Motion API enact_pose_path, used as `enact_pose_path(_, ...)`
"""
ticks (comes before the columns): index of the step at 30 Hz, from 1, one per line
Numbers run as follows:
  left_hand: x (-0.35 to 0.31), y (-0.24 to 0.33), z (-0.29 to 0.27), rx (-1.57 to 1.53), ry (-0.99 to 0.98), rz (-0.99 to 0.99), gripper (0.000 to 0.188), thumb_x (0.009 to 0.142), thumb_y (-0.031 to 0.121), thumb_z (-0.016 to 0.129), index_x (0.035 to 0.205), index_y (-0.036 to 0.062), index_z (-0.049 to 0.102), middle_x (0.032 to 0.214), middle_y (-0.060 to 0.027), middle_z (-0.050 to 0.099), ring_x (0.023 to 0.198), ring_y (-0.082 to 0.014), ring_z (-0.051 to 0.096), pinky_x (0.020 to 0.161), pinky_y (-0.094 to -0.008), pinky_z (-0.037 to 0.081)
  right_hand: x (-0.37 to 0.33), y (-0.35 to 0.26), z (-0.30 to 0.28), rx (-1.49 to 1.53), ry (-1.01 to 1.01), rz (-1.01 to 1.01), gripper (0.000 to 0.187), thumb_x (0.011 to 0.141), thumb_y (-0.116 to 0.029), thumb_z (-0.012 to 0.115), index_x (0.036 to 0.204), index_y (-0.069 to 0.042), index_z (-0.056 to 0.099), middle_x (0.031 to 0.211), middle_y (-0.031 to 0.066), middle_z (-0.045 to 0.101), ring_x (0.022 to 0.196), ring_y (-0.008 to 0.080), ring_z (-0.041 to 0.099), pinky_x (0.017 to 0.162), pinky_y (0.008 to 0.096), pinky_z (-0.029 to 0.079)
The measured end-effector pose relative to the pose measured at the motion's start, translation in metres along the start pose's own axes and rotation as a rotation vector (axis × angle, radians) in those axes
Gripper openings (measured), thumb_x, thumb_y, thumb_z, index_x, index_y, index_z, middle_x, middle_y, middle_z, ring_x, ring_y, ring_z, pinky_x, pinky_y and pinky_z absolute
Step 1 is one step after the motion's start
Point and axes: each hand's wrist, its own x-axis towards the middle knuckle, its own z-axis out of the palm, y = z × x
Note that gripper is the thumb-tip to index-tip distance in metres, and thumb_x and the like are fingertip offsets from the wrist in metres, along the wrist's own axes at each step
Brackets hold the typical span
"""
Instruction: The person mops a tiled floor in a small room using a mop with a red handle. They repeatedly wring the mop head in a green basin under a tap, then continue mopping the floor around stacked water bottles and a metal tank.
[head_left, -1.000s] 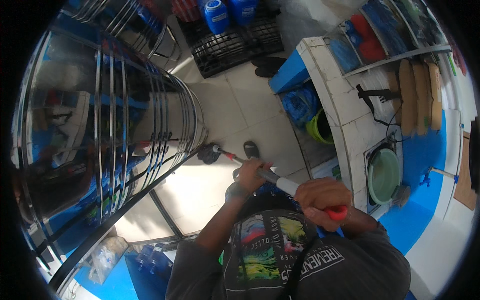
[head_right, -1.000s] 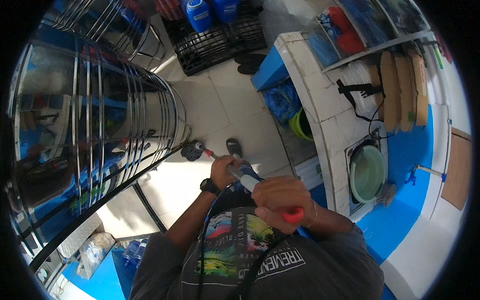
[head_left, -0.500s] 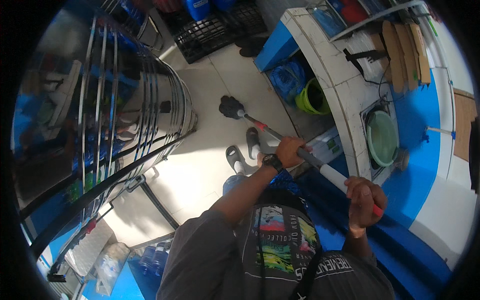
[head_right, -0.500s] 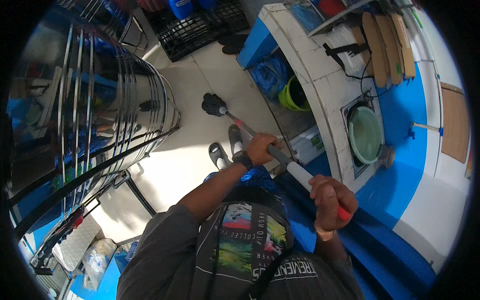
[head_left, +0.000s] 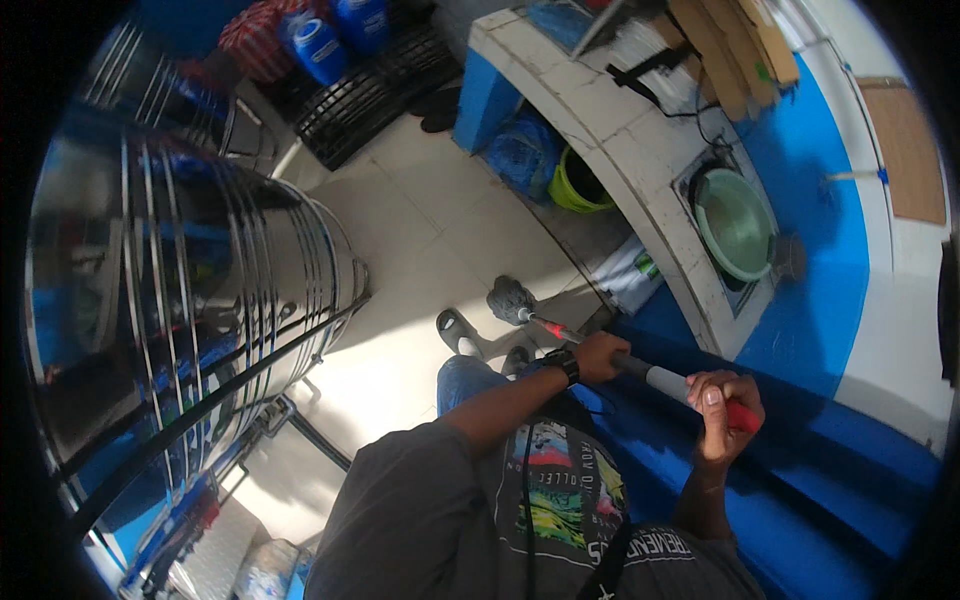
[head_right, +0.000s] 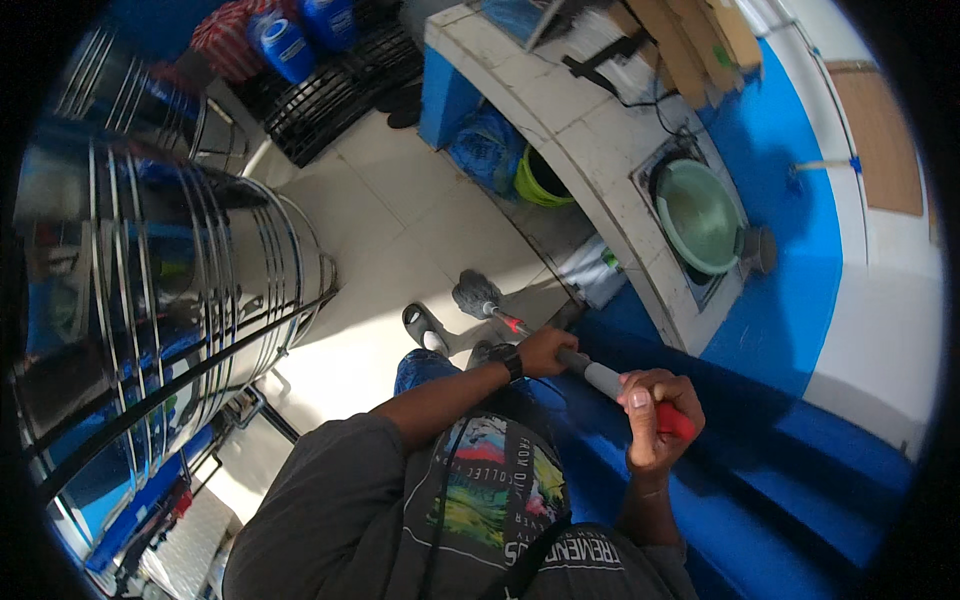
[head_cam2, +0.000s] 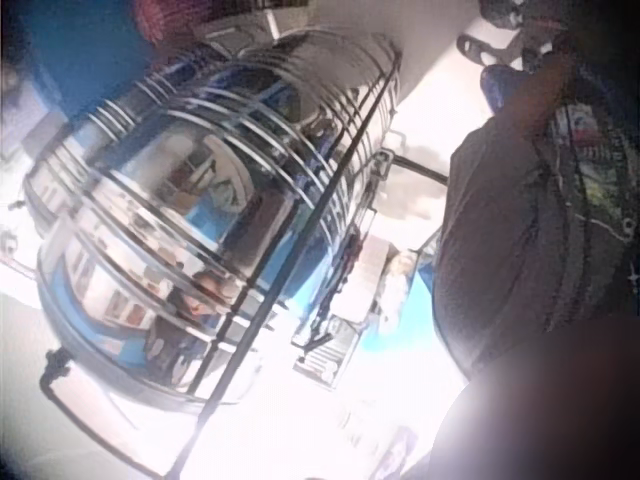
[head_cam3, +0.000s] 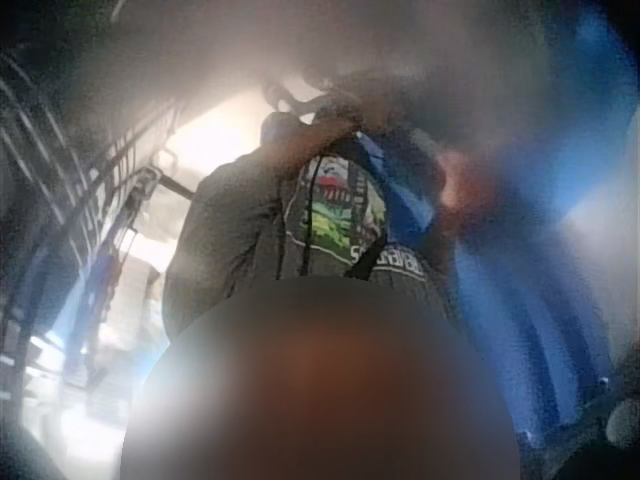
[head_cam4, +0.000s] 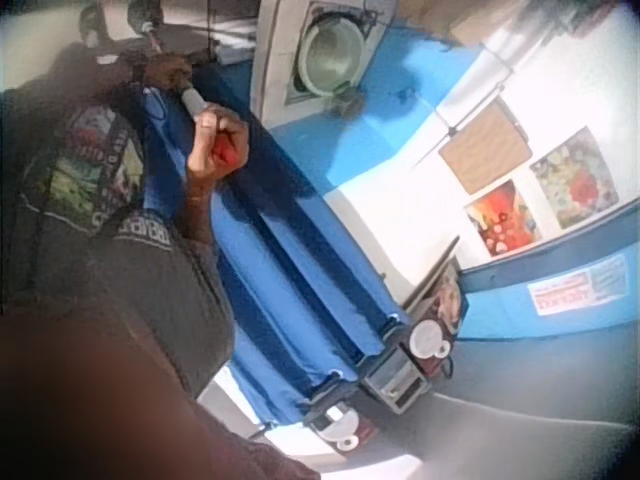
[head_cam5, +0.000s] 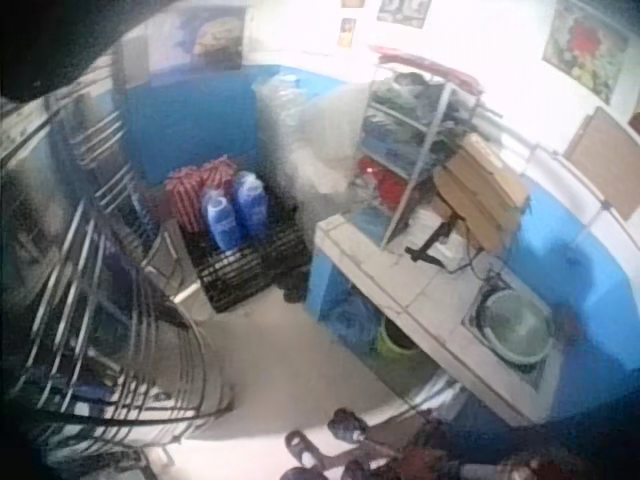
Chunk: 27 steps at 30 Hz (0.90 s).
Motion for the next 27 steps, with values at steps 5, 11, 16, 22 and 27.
enact_pose_path(5,0.039,0.06,0.002,-0.053,0.033,0.13,0.017,0.081,0.02,0.076,0.084,0.0056,0.067,0.073,-0.0173,0.066,0.07,-0.0348,0.067,0.065,-0.0441,0.049,-0.025,0.029,-0.053,0.002,0.245,-0.214,0.062,0.091,-0.031,0.076,0.135,0.005,0.05,0.117,0.0193,0.063,0.112,0.031,0.064,0.102,0.0475,0.05)
enact_pose_path(11,0.112,0.199,-0.026,-0.177,-0.086,0.2,0.039,0.089,0.038,0.083,0.095,0.0001,0.076,0.077,-0.0077,0.073,0.068,-0.0151,0.066,0.064,-0.0334,0.052,-0.039,0.124,-0.102,0.011,0.126,0.355,0.062,0.094,-0.017,0.073,0.148,0.0,0.047,0.136,0.0166,0.058,0.131,0.0292,0.056,0.108,0.0419,0.046)
enact_pose_path(16,0.167,0.332,-0.036,-0.237,-0.266,0.297,0.036,0.087,0.042,0.085,0.088,0.0075,0.076,0.064,0.0034,0.065,0.056,-0.0041,0.059,0.054,-0.0223,0.047,-0.011,0.186,-0.081,-0.161,-0.232,0.231,0.054,0.091,-0.018,0.077,0.137,-0.001,0.054,0.131,0.0142,0.063,0.121,0.0256,0.062,0.105,0.0397,0.048)
enact_pose_path(22,0.217,0.424,-0.007,-0.157,-0.09,0.654,0.039,0.084,0.038,0.087,0.098,0.0042,0.075,0.08,-0.0025,0.069,0.069,-0.0103,0.064,0.063,-0.026,0.052,0.066,0.187,-0.089,0.029,-0.227,-0.018,0.034,0.093,-0.016,0.076,0.119,-0.001,0.06,0.104,0.0104,0.072,0.099,0.021,0.072,0.088,0.0362,0.056)
enact_pose_path(27,0.231,0.361,-0.054,-0.038,0.027,0.705,0.074,0.086,0.042,0.081,0.143,0.0042,0.051,0.142,-0.0126,0.054,0.132,-0.0242,0.052,0.109,-0.0422,0.044,0.115,0.097,-0.155,-0.13,-0.007,-0.477,0.022,0.093,-0.004,0.073,0.111,-0.001,0.06,0.09,0.0071,0.066,0.077,0.0129,0.069,0.067,0.0303,0.056)
